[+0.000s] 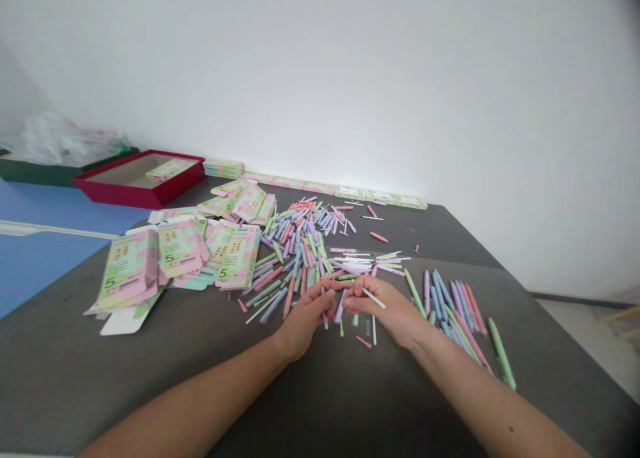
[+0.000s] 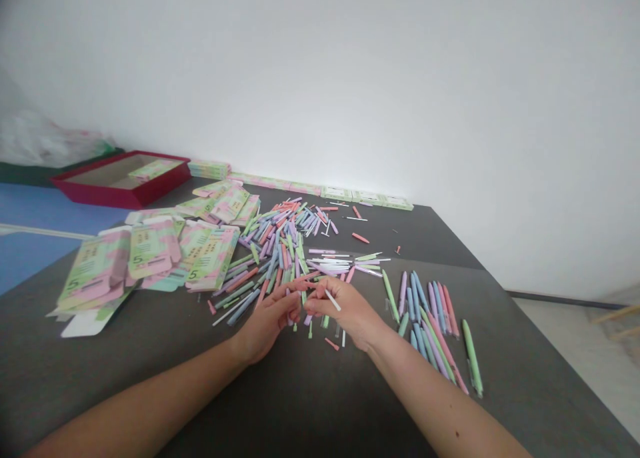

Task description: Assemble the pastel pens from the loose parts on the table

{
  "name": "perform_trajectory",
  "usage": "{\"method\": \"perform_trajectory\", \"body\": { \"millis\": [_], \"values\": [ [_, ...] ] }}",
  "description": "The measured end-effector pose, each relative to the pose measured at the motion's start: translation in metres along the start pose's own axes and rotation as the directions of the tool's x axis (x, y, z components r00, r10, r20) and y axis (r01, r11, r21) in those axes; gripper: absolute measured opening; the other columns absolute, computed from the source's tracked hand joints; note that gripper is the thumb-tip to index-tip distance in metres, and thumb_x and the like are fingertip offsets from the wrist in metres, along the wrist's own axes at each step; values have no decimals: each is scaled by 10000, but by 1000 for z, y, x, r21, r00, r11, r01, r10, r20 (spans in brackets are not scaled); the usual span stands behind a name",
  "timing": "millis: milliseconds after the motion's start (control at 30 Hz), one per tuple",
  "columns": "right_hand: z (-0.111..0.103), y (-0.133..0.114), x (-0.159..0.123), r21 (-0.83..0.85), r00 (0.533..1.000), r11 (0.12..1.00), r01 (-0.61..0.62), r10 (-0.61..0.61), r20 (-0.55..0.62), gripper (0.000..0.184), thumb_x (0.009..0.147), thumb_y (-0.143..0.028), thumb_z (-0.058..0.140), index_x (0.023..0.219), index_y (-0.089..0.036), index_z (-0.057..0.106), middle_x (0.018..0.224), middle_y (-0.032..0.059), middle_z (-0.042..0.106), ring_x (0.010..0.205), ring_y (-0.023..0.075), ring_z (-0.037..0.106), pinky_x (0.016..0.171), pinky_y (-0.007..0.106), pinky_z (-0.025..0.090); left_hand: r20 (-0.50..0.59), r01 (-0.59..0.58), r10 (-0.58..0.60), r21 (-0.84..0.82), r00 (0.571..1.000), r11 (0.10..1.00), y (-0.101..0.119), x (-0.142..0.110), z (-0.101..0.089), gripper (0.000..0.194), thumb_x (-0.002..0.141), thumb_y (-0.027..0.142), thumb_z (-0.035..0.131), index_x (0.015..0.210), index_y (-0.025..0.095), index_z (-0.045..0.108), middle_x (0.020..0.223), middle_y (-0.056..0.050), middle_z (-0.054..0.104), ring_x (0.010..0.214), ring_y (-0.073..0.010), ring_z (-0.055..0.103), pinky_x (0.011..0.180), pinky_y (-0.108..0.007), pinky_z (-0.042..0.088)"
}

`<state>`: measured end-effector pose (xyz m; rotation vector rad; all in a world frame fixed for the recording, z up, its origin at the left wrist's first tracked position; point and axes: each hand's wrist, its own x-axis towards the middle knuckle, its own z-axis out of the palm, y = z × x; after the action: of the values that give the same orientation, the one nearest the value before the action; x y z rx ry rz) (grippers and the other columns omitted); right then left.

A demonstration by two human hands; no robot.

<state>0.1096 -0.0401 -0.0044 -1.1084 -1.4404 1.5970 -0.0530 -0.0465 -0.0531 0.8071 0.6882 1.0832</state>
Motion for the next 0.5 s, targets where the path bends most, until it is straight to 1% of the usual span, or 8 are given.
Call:
{"method": "perform_trajectory", "body": {
  "millis": [100, 167, 200, 267, 333, 367, 433, 500],
  "values": [
    [3, 5, -1, 10, 999, 999, -32, 32, -21, 281, 673, -333, 702, 709, -192, 462, 663, -40, 582, 651, 134, 572, 634, 263, 420, 49, 1, -9, 155, 999, 988, 1, -4, 4, 203, 764, 312, 620, 864, 135, 624, 573, 38, 473, 513, -68, 370, 522, -209, 298],
    [6, 7, -3, 21, 999, 1000, -19, 19, -35, 267, 697, -362, 684, 727, -191, 480, 702, -26, 593, 680, 145, 584, 659, 279, 437, 35, 0, -5, 159, 999, 987, 3, -5, 6, 197, 761, 327, 626, 772, 131, 609, 551, 39, 460, 497, -63, 347, 504, -210, 278],
    [7, 8, -5, 15, 999, 1000, 15, -14, -51, 245, 735, -386, 647, 749, -190, 500, 733, -11, 599, 708, 152, 588, 682, 291, 445, 19, 5, -8, 123, 1000, 992, 5, -5, 7, 205, 764, 333, 624, 737, 131, 595, 531, 46, 436, 488, -61, 332, 494, -207, 271],
    [11, 10, -11, -34, 984, 990, 138, -141, -110, 258, 839, -434, 503, 794, -184, 544, 777, 21, 602, 750, 162, 585, 719, 310, 450, 1, 38, -38, -13, 999, 999, 7, -5, 8, 218, 767, 333, 624, 699, 135, 562, 502, 66, 361, 467, -54, 291, 476, -197, 263],
    [15, 14, -20, -138, 937, 950, 282, -303, -173, 370, 913, -444, 337, 800, -180, 570, 763, 36, 587, 732, 159, 566, 711, 306, 440, 10, 86, -86, -172, 996, 981, 9, -4, 8, 230, 769, 324, 628, 678, 138, 527, 502, 82, 290, 454, -45, 253, 458, -181, 257],
    [18, 17, -26, -197, 909, 922, 334, -371, -190, 406, 928, -437, 288, 794, -182, 574, 733, 33, 572, 700, 153, 549, 685, 296, 431, 22, 113, -111, -240, 994, 964, 10, -3, 8, 237, 771, 316, 630, 668, 139, 508, 508, 87, 265, 451, -41, 242, 451, -173, 257],
    [21, 23, -36, -303, 864, 865, 399, -465, -190, 416, 937, -421, 263, 793, -189, 577, 669, 16, 528, 642, 146, 511, 627, 280, 403, 44, 158, -152, -343, 987, 926, 10, -3, 7, 258, 778, 299, 627, 647, 140, 471, 519, 89, 236, 448, -35, 236, 442, -156, 259],
    [25, 27, -43, -381, 841, 812, 442, -523, -138, 391, 936, -410, 274, 811, -196, 576, 652, 7, 499, 627, 145, 489, 608, 276, 383, 64, 189, -178, -410, 982, 892, 9, -3, 6, 276, 789, 282, 617, 633, 141, 439, 524, 89, 220, 448, -31, 243, 441, -142, 269]
  ]
}}
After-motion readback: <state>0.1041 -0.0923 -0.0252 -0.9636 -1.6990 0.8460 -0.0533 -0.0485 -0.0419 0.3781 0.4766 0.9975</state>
